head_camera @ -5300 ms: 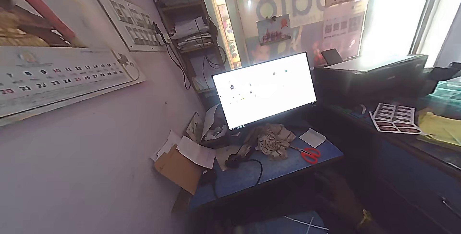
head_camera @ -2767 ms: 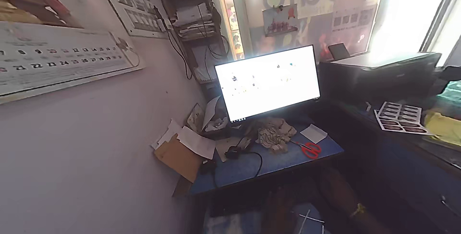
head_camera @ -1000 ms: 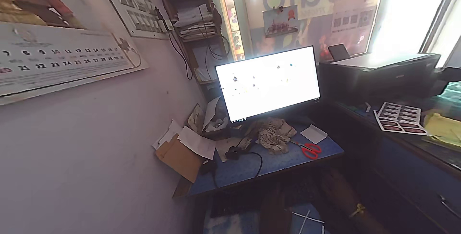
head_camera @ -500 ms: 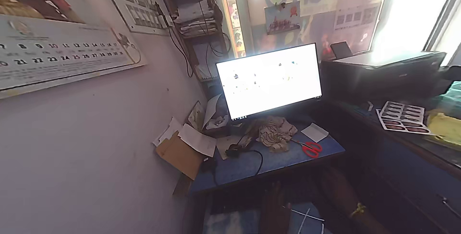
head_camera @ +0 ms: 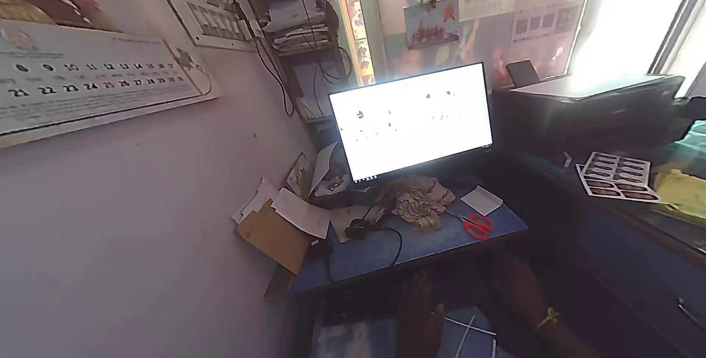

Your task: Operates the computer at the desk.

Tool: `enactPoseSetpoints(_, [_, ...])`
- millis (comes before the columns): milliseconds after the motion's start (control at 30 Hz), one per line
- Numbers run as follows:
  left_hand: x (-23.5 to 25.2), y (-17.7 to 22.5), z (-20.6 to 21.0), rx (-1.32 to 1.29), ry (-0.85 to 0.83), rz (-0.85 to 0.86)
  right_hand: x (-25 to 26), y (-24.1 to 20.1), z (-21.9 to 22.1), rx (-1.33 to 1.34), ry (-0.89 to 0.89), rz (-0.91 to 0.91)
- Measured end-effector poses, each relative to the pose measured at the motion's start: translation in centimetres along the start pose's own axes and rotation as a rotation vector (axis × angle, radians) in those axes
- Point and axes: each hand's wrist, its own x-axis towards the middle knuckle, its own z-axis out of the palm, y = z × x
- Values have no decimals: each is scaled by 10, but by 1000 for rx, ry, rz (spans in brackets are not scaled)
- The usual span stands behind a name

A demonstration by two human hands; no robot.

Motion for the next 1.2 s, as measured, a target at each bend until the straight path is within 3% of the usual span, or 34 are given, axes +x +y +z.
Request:
enactPoseSetpoints(67, [1, 0, 2, 33, -51, -27, 1, 1, 0, -2, -4, 7])
enactPoseSetpoints(167, [6, 5, 1, 159, -307, -157, 2, 1, -1, -14, -35, 20])
enactPoseSetpoints(267, [7, 4, 5, 218, -365, -157, 3, 0, -2, -5, -29, 10])
enactPoseSetpoints(767, [9, 6, 1, 189, -241, -84, -1, -2, -2, -8, -65, 30])
enactPoseSetpoints(933, [14, 7, -7, 168, -303, -80, 3, -2, -6, -3, -80, 56])
enactPoseSetpoints(1200, [6, -2, 7, 170, -191, 14, 0, -3, -6, -20, -114, 88])
